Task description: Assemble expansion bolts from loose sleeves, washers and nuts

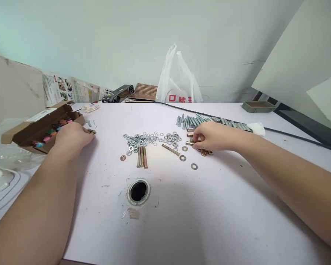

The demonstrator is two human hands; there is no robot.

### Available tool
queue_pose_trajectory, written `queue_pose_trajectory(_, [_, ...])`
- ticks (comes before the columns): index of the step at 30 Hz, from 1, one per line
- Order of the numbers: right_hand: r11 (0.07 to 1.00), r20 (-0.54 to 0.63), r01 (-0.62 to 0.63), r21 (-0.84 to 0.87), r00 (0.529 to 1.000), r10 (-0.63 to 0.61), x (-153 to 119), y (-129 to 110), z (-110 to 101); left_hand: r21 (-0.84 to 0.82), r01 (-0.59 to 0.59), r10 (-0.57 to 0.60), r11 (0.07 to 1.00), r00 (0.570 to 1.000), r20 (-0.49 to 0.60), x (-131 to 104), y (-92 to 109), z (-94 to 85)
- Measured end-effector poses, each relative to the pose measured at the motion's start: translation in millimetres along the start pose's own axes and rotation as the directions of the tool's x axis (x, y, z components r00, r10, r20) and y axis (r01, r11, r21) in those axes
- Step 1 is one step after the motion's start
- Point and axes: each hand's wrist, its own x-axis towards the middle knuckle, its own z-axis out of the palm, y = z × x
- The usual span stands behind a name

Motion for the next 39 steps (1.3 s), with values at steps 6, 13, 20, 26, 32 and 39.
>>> queue_pose_trajectory(6, [0.993,0.0,0.057,0.106,0.998,-0.057,3,3,4,-0.133,-0.23,0.194,0.964,0.952,-0.237,-30,46,2.0])
queue_pose_trajectory(13, [0.991,-0.242,0.132,-0.026,0.961,-0.134,-1,-18,-7,-0.239,-0.633,0.611,0.736,0.774,-0.167,-88,141,27.7])
queue_pose_trajectory(20, [0.986,-0.271,0.166,0.021,0.95,-0.154,4,-27,-4,-0.228,-0.52,0.528,0.823,0.849,-0.027,-98,176,55.8])
queue_pose_trajectory(26, [0.976,-0.343,0.215,0.04,0.92,-0.189,0,-29,0,-0.382,-0.37,0.442,0.847,0.889,0.119,-98,165,43.9])
queue_pose_trajectory(32, [0.897,-0.303,0.259,0.359,0.941,-0.15,-5,-32,1,-0.635,-0.298,0.485,0.713,0.863,0.139,-101,148,32.9])
queue_pose_trajectory(39, [0.787,-0.319,0.307,0.535,0.936,-0.149,-7,-42,7,-0.606,-0.61,0.69,0.511,0.711,-0.134,-107,149,28.3])
